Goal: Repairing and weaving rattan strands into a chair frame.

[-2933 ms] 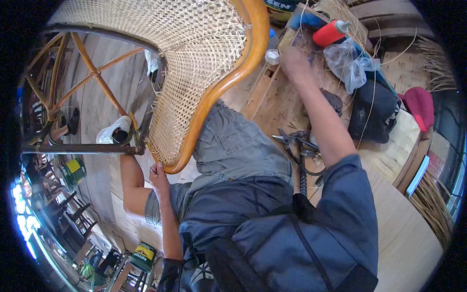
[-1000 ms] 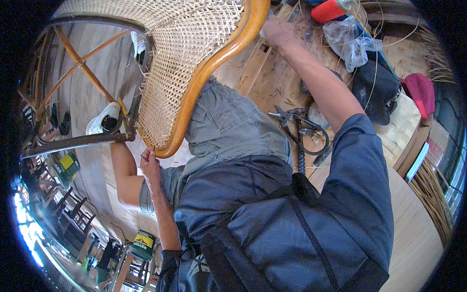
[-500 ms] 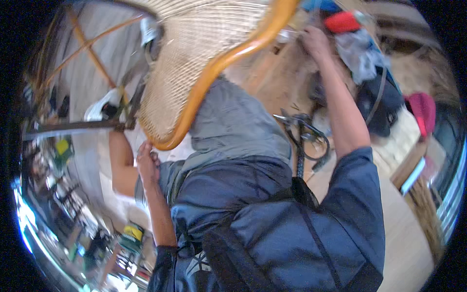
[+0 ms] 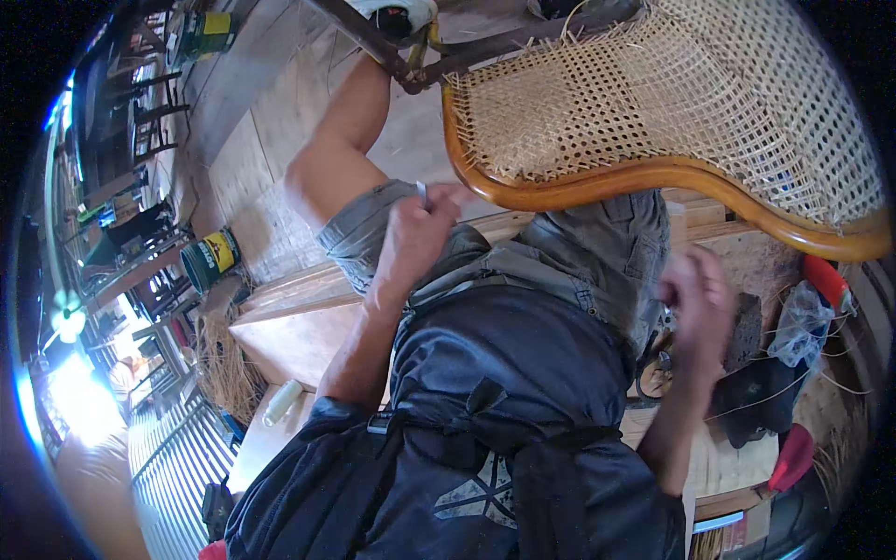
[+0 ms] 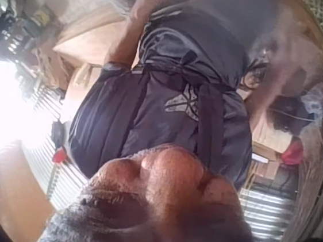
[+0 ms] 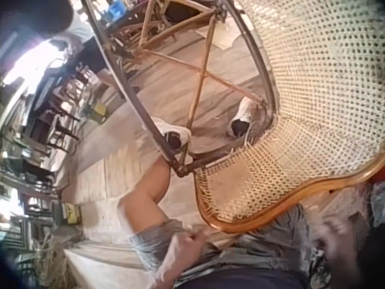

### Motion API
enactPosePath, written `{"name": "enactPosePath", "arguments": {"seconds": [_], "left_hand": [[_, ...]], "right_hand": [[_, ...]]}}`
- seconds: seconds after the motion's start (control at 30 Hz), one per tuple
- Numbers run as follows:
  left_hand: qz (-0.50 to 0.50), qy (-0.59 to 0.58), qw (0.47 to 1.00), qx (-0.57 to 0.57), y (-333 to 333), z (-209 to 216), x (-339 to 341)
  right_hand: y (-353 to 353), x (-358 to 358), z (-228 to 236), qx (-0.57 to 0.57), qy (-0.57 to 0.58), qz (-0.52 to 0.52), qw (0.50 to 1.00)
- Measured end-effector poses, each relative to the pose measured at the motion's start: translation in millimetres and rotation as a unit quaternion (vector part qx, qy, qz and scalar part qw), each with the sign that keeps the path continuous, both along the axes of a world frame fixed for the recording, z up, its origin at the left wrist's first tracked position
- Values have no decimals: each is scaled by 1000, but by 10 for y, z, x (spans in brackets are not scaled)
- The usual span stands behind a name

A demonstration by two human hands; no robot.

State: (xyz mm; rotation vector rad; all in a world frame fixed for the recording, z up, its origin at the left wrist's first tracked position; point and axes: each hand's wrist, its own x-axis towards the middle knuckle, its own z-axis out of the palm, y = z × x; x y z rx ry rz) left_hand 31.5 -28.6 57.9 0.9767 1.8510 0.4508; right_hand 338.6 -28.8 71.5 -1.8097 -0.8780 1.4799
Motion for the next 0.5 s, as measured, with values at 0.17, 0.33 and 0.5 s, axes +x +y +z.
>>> {"name": "enactPosePath", "arguments": {"seconds": [0.17,0.33,0.5], "left_hand": [[-28,-39,993,109,-66,42,110],[-5,104,978,179,242,-376,-439],[8,26,989,146,450,-702,-638]], "right_hand": [[321,-1182,40,0,81,206,975],[630,-1519,-359,212,-144,343,904],[824,-1656,-380,140,-272,457,835]]}}
